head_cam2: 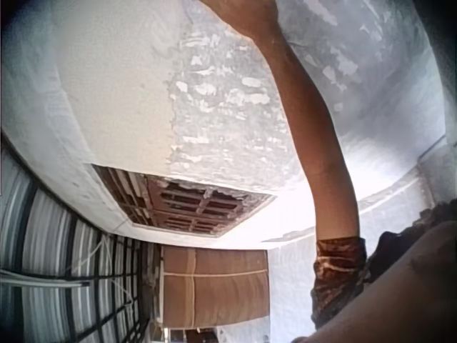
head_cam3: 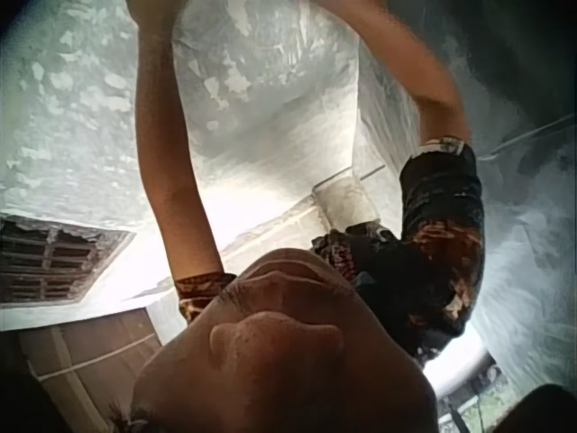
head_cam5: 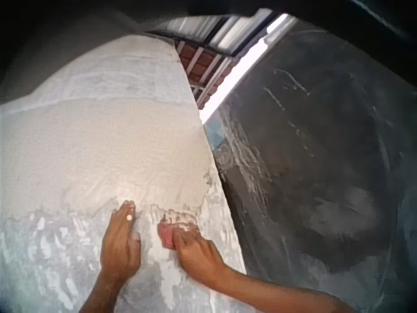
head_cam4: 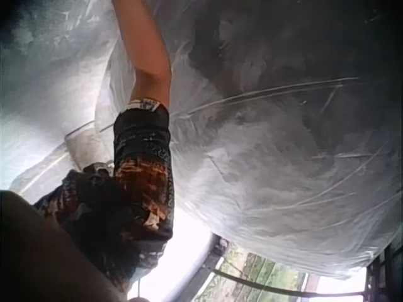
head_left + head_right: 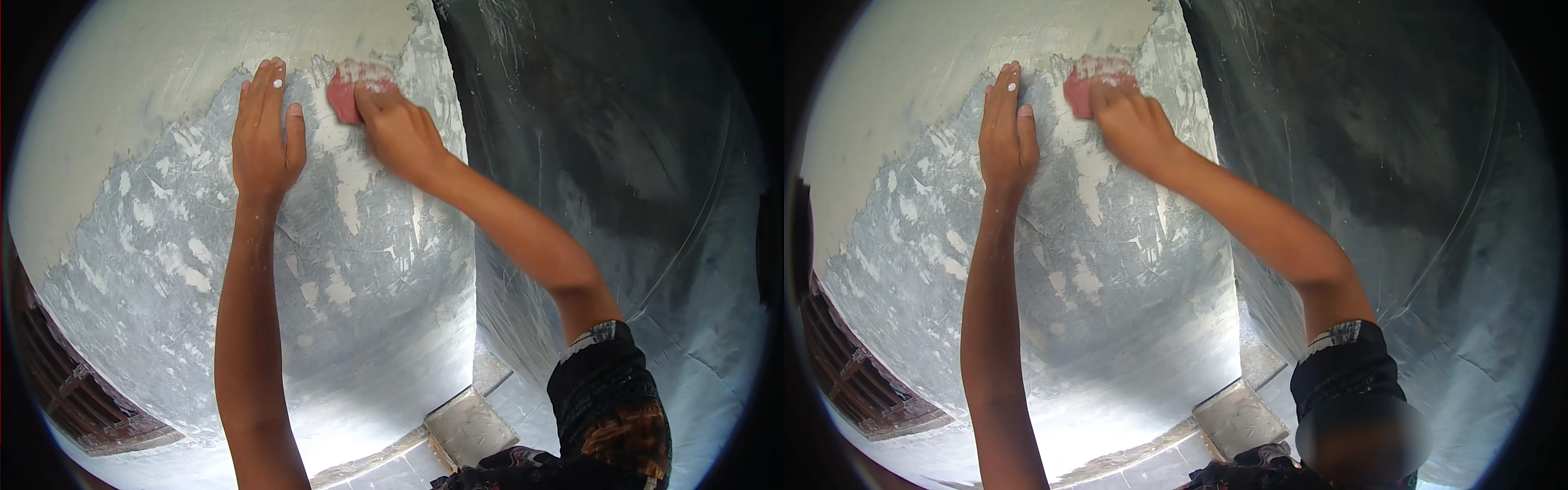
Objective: The person applies wall putty to a damaged section of an interior wall near a window, using a putty knife to transfer the putty from a plastic putty tray onto the wall.
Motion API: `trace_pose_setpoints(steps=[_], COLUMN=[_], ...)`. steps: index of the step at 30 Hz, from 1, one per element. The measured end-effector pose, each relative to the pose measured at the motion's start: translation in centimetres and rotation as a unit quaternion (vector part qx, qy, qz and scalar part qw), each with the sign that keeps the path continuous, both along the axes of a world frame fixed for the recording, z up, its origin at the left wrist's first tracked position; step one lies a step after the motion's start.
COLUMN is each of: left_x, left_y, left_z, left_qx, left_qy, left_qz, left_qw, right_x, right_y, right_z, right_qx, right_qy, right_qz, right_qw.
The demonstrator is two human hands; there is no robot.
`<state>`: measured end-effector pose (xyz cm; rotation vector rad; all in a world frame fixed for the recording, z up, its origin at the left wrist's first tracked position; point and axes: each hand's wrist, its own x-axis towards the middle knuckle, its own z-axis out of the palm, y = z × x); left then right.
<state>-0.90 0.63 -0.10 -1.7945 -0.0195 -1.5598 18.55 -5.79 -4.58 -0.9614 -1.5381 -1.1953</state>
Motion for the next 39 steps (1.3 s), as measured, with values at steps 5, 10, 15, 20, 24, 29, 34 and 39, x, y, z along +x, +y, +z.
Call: trace_pose_setpoints(steps=[5, 10, 15, 20, 24, 29, 34, 39], left_x=[0.2, 1.2, 0.0, 0.4, 0.8, 0.4, -0.4, 1.0], left_y=[-0.3, -0.5, 0.5, 0.0, -0.3, -0.1, 0.4, -1.2], left_z=[0.2, 0.3, -0.3, 0.2, 0.0, 0.2, -0.8, -8.7], left_qx=[0.007, 0.015, 0.000, 0.016, -0.003, 0.004, 0.025, -0.056], left_qy=[-0.010, -0.008, -0.016, -0.010, 0.000, 0.008, 0.004, 0.025], left_qz=[-0.015, -0.024, -0.029, -0.024, -0.004, -0.013, -0.061, -0.080], left_qw=[1.000, 1.000, 0.999, 1.000, 1.000, 1.000, 0.998, 0.995], right_x=[-0.2, 3.8, -1.7, 2.3, 4.8, -1.9, -4.7, -0.6], right_y=[-3.0, -1.2, -0.7, -2.4, -1.0, -2.8, -9.8, -11.3], right_z=[0.4, 7.0, -3.5, 4.2, 5.9, -4.9, -10.8, -16.4], right_qx=[0.038, 0.089, -0.047, 0.107, 0.068, -0.055, -0.184, -0.387], right_qy=[0.023, 0.054, -0.022, 0.051, 0.062, 0.029, 0.184, 0.413], right_qz=[0.044, -0.042, 0.021, 0.042, -0.075, 0.032, 0.218, 0.382], right_qw=[0.998, 0.994, 0.998, 0.992, 0.993, 0.998, 0.941, 0.731])
